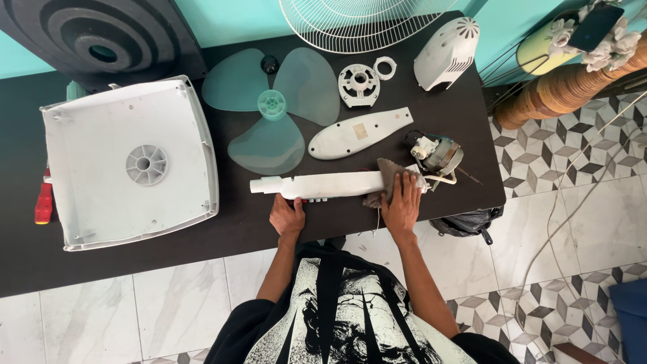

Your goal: The person wipes several disassembled fan parts on a table using a cloth. They clean the motor housing, the control panel, and the fan blade hub, turning each piece to wipe different sides.

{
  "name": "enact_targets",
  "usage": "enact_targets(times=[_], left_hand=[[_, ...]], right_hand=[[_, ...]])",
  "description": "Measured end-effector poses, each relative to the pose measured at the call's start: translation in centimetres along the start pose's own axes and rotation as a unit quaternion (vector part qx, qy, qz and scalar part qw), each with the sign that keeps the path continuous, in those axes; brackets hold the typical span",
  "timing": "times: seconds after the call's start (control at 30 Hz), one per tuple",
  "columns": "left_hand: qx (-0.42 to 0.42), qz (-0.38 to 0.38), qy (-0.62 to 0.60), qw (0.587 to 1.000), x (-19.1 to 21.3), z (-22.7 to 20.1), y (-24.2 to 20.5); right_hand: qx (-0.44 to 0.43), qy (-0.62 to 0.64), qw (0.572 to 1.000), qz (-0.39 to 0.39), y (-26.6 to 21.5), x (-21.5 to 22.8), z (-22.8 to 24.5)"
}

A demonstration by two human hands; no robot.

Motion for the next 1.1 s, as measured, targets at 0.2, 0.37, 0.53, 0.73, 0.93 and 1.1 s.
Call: enact_targets(times=[0.2,0.37,0.53,0.73,0.93,1.1], left_hand=[[-0.009,-0.012,0.002,1.000,0.1,-0.1,0.0],[-0.013,-0.011,0.004,1.000,0.0,-0.1,0.0],[-0.010,-0.007,-0.014,1.000,0.5,-0.4,-0.1],[-0.013,-0.012,-0.007,1.000,0.7,-0.4,-0.2],[0.022,0.022,0.016,0.999,-0.5,0.4,-0.1],[-0.002,-0.008,0.021,1.000,0.0,-0.1,0.0]], right_hand=[[0.043,0.061,0.997,0.018,-0.8,-1.4,2.2],[0.031,0.057,0.997,0.044,0.0,-1.1,1.8],[-0.009,0.016,0.997,0.074,0.7,-0.2,0.0],[0.029,-0.007,0.999,0.012,1.1,1.3,0.4],[0.046,0.020,0.999,-0.014,1.7,2.2,-0.1],[0.057,0.019,0.998,-0.023,2.8,2.6,-0.2]])
Point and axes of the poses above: each hand's wrist, its own y-axis towards the middle knuckle, its own x-axis out of the back of the hand, z = x × y, the point moved 8 cm from there along y, towards the middle knuckle, and after that the axes turned 7 degrees about x, right-handed, at the moved point
